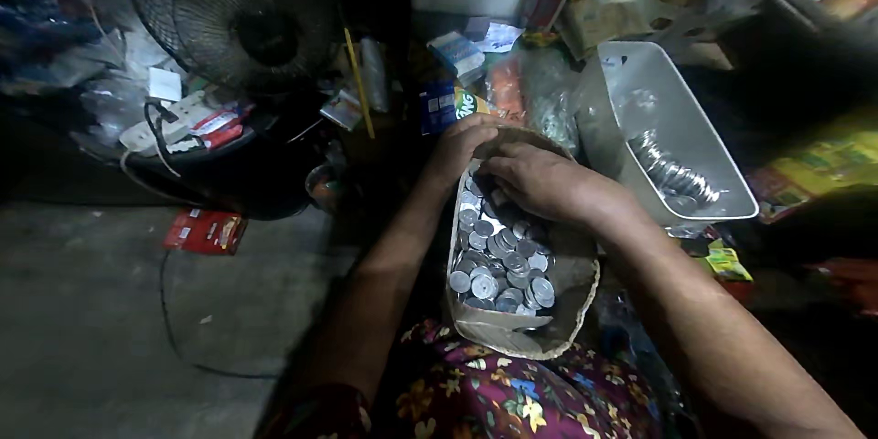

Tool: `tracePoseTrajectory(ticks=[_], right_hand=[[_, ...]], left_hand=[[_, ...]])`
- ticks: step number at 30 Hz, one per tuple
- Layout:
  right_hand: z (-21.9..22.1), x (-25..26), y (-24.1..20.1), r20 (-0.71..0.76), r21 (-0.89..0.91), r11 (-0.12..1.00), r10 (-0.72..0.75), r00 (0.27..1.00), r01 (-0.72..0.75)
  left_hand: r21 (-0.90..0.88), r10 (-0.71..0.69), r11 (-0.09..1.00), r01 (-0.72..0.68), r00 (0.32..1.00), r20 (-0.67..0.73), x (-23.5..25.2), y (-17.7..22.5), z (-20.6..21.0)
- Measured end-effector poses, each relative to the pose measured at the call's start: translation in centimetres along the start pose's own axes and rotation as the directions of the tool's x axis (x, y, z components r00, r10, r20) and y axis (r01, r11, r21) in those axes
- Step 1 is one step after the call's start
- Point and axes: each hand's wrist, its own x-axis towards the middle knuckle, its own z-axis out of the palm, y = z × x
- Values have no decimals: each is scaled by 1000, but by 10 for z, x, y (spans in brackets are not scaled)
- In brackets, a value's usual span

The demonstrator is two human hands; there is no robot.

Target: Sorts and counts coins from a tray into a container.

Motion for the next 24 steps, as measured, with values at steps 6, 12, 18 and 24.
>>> tracePoseTrajectory(ticks=[6,12,18,24], right_hand=[[7,-5,4,-51,114,993,1,999,5],[9,-25,-9,-16,248,959,-139,990,139],[-3,-53,-21,-66,272,919,-280,958,287],[-2,-5,1,-146,135,985,-89,985,109]], left_hand=[[-19,-35,999,34,999,-16,-3,5,2],[-8,-18,1000,18,999,-28,-1,1,0],[22,-6,1000,7,999,-37,-2,4,1],[30,-7,1000,7,1000,-1,2,2,-1]])
